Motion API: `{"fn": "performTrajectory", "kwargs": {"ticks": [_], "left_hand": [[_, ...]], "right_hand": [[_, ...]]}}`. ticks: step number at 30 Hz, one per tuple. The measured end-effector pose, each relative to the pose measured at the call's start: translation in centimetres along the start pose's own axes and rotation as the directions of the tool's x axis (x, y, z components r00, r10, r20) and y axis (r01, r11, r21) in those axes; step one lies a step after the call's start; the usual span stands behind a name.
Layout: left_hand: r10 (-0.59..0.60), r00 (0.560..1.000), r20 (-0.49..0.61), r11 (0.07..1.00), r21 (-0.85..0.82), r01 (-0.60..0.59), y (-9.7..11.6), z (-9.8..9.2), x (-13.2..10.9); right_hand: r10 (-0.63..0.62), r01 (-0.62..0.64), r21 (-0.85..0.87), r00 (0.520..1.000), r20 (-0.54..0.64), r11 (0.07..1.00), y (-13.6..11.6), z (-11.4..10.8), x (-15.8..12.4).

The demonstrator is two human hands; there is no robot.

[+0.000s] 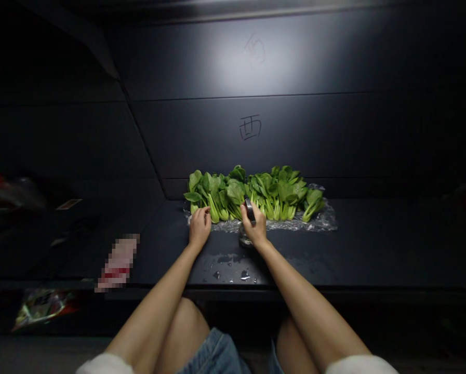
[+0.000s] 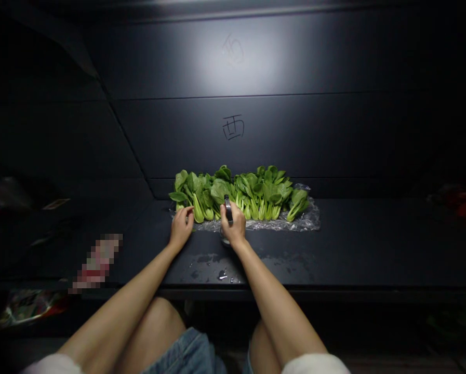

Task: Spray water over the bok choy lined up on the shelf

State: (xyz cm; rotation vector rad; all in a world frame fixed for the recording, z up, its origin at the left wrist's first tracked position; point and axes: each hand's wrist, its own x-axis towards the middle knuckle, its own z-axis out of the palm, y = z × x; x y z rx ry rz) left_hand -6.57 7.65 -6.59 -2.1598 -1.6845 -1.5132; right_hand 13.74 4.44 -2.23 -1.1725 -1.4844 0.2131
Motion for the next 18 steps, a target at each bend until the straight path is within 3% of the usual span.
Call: {"fn": "performTrajectory", "kwargs": {"ticks": [9,18], "left_hand": [[-0.014,0.989,0.148,0.999,-0.046,0.021,3.8,3.9,0.9],[0.031,0.966,0.257,0.971,0.220,-0.090,6.4,6.2,1.6]], "right_hand": [[0.087,-0.090,-0.035,0.994,-0.072,0.995,1.4,-2.0,0.5],[0.064,-0.066,-0.027,0.995,-0.074,0.997,1.8,-2.7,0.6]]}}
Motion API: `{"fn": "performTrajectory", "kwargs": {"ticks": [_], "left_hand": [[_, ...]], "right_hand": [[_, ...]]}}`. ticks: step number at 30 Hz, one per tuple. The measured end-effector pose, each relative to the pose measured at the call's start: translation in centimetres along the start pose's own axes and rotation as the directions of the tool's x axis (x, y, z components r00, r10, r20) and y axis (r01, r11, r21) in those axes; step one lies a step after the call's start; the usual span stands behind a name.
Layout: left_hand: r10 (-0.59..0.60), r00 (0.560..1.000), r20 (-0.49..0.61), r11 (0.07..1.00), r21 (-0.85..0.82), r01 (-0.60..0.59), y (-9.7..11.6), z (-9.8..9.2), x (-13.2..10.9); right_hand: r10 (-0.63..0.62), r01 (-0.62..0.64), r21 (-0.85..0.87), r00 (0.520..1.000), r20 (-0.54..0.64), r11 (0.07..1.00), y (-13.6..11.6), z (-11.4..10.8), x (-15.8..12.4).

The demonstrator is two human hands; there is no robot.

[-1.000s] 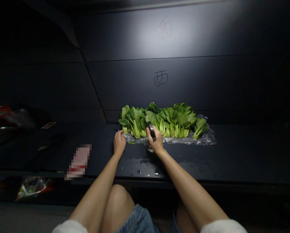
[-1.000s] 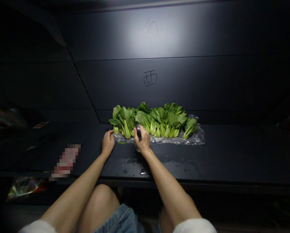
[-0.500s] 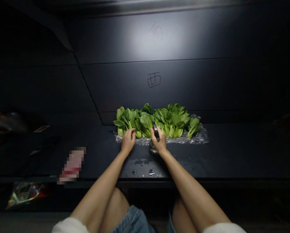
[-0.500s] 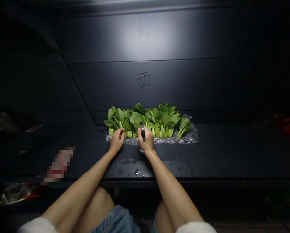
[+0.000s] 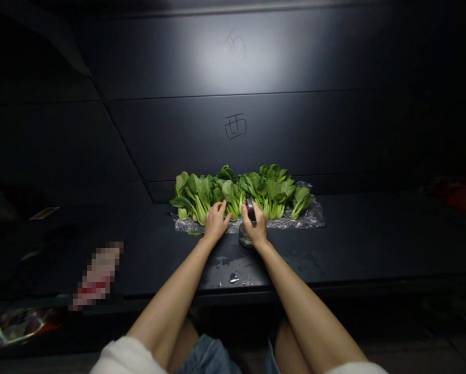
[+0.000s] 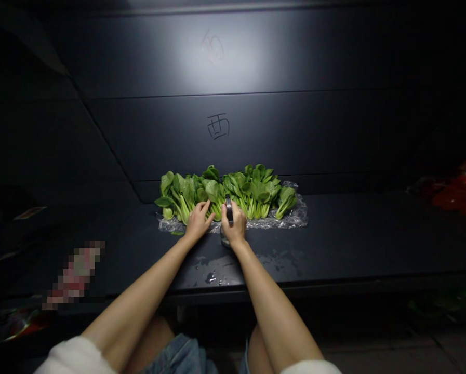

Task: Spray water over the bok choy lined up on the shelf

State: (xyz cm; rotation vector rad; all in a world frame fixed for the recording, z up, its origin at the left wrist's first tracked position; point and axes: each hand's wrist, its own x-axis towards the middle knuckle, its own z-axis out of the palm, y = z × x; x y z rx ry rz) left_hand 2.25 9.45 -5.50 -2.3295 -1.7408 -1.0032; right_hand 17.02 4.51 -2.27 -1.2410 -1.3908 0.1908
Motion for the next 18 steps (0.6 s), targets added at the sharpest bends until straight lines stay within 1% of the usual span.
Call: {"fn": "performTrajectory", "kwargs": {"ticks": [1,3,7,10,13,15,18], "left_hand": [[-0.007,1.000,0.005,1.000,0.028,0.007,0.4,0.0,0.1],[-0.066,0.998,0.003,0.996,0.062,0.066,1.1,0.1,0.4],[-0.223,0.974,-0.035,0.973,0.052,0.225,2.2,0.3,1.0],[-0.286,0.957,-0.046,0.956,0.054,0.288,2.6,0.5,1.6],[-0.298,0.953,-0.062,0.954,0.009,0.299,2.0,0.5,2.2],[-0.284,0.954,-0.090,0.958,-0.054,0.280,1.1,0.5,2.7],[-0.247,0.955,-0.163,0.965,-0.127,0.228,-0.5,0.5,3.1]], "right_hand": [[-0.003,0.003,0.000,1.000,-0.002,1.000,-0.1,0.0,0.0],[-0.005,0.005,0.007,1.000,-0.007,1.000,-0.2,0.0,0.0],[-0.011,0.012,0.022,1.000,-0.004,1.000,-0.2,-0.1,-0.1],[-0.001,0.001,0.019,1.000,-0.005,1.000,-0.2,-0.1,-0.1],[-0.002,0.002,0.014,1.000,-0.009,1.000,-0.2,-0.1,-0.1],[-0.007,0.008,0.011,1.000,-0.004,1.000,-0.2,-0.1,0.0],[-0.004,0.004,0.004,1.000,0.009,1.000,-0.3,-0.1,0.0]]}}
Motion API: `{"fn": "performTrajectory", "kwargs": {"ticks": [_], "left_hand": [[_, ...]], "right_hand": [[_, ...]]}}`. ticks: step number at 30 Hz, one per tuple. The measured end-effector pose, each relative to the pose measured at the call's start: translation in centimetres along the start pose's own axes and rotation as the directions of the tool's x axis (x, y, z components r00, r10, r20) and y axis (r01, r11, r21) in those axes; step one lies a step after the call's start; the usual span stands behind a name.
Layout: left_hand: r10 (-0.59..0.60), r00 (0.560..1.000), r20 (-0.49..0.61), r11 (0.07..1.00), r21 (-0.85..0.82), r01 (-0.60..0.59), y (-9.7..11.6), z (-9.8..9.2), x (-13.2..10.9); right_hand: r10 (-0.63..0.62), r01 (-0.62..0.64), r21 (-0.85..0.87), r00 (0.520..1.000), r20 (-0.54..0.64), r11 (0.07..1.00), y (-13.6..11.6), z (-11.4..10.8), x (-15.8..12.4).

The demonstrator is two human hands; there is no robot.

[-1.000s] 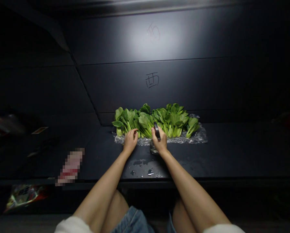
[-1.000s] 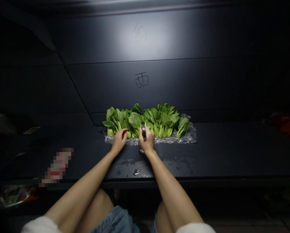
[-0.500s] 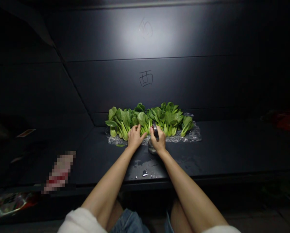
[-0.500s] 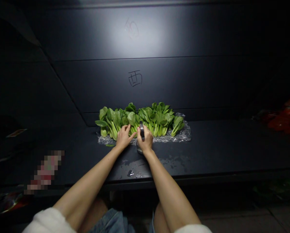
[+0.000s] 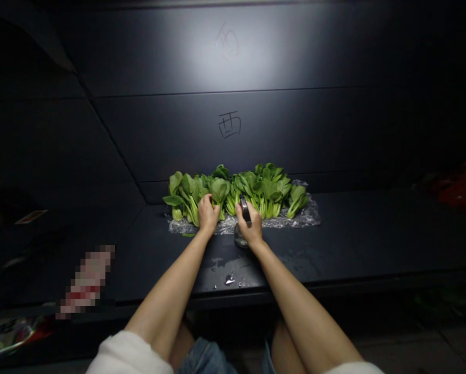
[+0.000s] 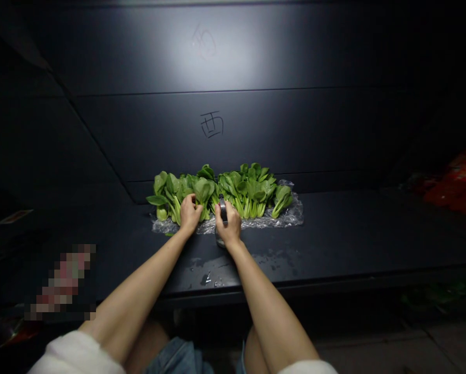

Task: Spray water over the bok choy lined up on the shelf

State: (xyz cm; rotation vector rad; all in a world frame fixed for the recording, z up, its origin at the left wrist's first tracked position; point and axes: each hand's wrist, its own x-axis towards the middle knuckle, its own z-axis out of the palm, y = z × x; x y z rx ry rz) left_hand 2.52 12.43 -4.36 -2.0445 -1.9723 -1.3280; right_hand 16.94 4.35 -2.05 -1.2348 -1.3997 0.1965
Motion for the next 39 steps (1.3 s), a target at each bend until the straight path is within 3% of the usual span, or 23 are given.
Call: {"fn": "performTrajectory", "kwargs": {"ticks": [5,10,15,16,21,25,31,35,39], "left_hand": [[0.100,0.994,0.035,0.993,0.060,-0.102,-0.9,0.3,-0.1],[0.094,0.986,0.136,0.983,0.144,-0.114,0.0,0.1,-1.2],[0.120,0.989,-0.091,0.991,0.061,-0.115,0.4,-0.6,-2.6],[0.141,0.986,-0.088,0.987,0.083,-0.134,0.4,-0.8,-2.8],[0.157,0.981,0.117,0.956,0.231,-0.180,0.4,-1.0,-2.8],[0.126,0.987,0.098,0.958,0.248,-0.146,0.0,-0.6,-2.6],[0.190,0.978,0.091,0.951,0.231,-0.206,-0.4,-0.9,-3.1],[0.107,0.992,0.070,0.944,0.307,-0.124,0.1,-1.8,-2.9],[0.063,0.986,0.153,0.924,0.365,-0.115,0.9,-2.3,-2.5]], "right_hand": [[0.011,-0.011,0.003,1.000,0.004,1.000,0.0,0.1,0.1],[0.012,-0.012,0.004,1.000,0.001,1.000,0.0,0.0,0.1],[0.018,-0.018,0.011,1.000,0.006,1.000,-0.1,-0.1,0.1],[0.018,-0.019,0.012,1.000,0.006,1.000,-0.1,-0.1,0.1],[0.016,-0.016,0.011,1.000,0.015,1.000,-0.1,-0.1,0.1],[0.030,-0.030,0.014,0.999,0.020,0.999,-0.1,-0.1,0.2],[0.026,-0.026,0.047,1.000,0.014,0.999,-0.1,-0.2,0.1],[0.036,-0.037,0.057,0.999,0.007,0.998,0.0,-0.3,0.1],[0.031,-0.031,0.040,0.999,0.007,0.999,0.2,-0.3,0.1]]}}
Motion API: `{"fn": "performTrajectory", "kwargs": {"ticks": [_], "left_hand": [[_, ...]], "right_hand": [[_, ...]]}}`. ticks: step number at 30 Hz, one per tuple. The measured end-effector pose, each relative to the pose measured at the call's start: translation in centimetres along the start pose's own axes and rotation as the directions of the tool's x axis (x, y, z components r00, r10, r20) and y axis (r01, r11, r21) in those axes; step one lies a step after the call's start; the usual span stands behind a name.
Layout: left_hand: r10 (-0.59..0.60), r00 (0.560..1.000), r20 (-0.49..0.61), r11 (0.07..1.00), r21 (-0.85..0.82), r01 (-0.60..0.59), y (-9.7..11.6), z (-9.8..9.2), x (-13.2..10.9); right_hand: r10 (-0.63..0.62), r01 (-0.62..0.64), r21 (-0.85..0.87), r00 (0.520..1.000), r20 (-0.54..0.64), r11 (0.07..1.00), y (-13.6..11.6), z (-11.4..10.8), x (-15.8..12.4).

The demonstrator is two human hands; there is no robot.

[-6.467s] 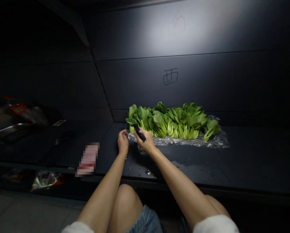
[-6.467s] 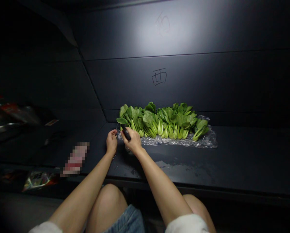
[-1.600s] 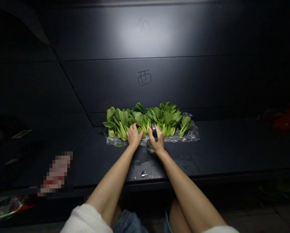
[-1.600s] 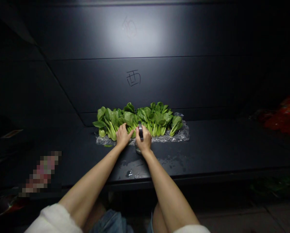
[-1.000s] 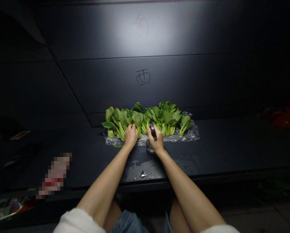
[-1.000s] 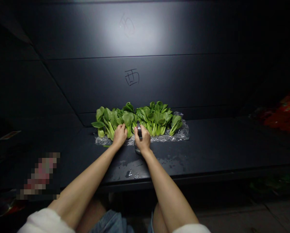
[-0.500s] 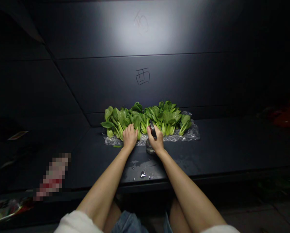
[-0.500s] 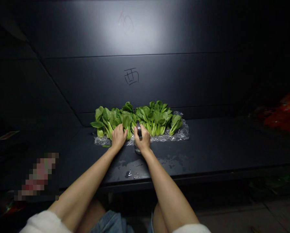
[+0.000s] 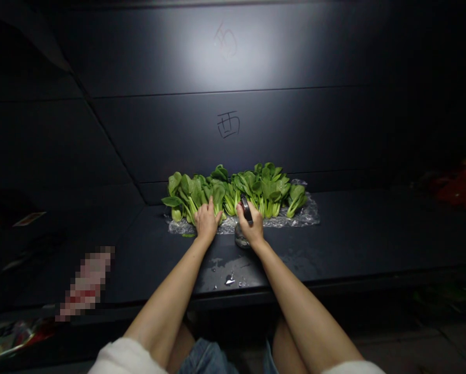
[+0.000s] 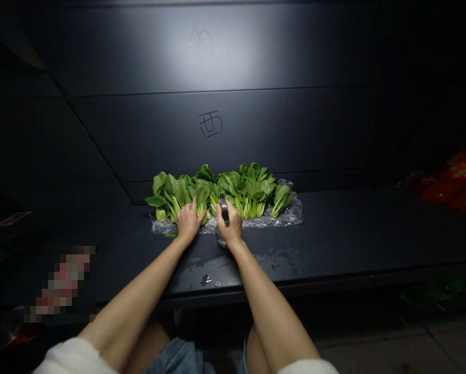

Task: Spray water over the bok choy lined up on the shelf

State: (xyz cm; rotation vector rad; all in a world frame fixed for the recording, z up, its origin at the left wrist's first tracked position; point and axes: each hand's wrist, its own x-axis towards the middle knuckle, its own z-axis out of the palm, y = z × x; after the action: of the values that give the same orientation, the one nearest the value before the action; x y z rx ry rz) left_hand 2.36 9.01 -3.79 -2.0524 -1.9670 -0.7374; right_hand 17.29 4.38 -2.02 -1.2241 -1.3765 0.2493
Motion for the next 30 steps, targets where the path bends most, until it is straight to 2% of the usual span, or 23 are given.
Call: {"fn": "performTrajectory", "kwargs": {"ticks": [3,8,11,17,21,25,30], "left_hand": [[-0.034,0.998,0.047,0.999,0.014,0.033,0.7,-0.4,0.4],[-0.166,0.974,0.152,0.985,-0.018,0.171,2.6,-1.1,1.6],[-0.202,0.964,0.173,0.978,-0.012,0.208,3.6,-1.2,2.3],[-0.260,0.936,0.236,0.964,0.012,0.265,3.7,-0.5,3.6],[-0.288,0.938,0.195,0.954,-0.029,0.299,3.4,0.0,3.3],[-0.255,0.960,0.112,0.965,-0.033,0.260,3.8,0.3,2.5],[-0.290,0.950,0.115,0.953,-0.057,0.298,4.0,0.5,2.3]], "right_hand": [[0.003,-0.003,-0.009,1.000,0.013,1.000,0.0,0.1,0.0],[-0.002,0.002,0.003,1.000,0.021,1.000,-0.1,0.0,0.0],[-0.012,0.012,-0.004,1.000,0.019,1.000,0.0,0.0,0.0],[-0.011,0.012,-0.036,0.999,0.040,0.999,0.4,0.2,0.4],[-0.021,0.024,-0.041,0.998,0.058,0.999,0.4,0.0,0.6],[-0.016,0.018,-0.040,0.998,0.063,0.999,0.4,-0.3,0.5],[-0.016,0.014,0.026,0.996,0.084,1.000,0.4,-0.7,0.3]]}}
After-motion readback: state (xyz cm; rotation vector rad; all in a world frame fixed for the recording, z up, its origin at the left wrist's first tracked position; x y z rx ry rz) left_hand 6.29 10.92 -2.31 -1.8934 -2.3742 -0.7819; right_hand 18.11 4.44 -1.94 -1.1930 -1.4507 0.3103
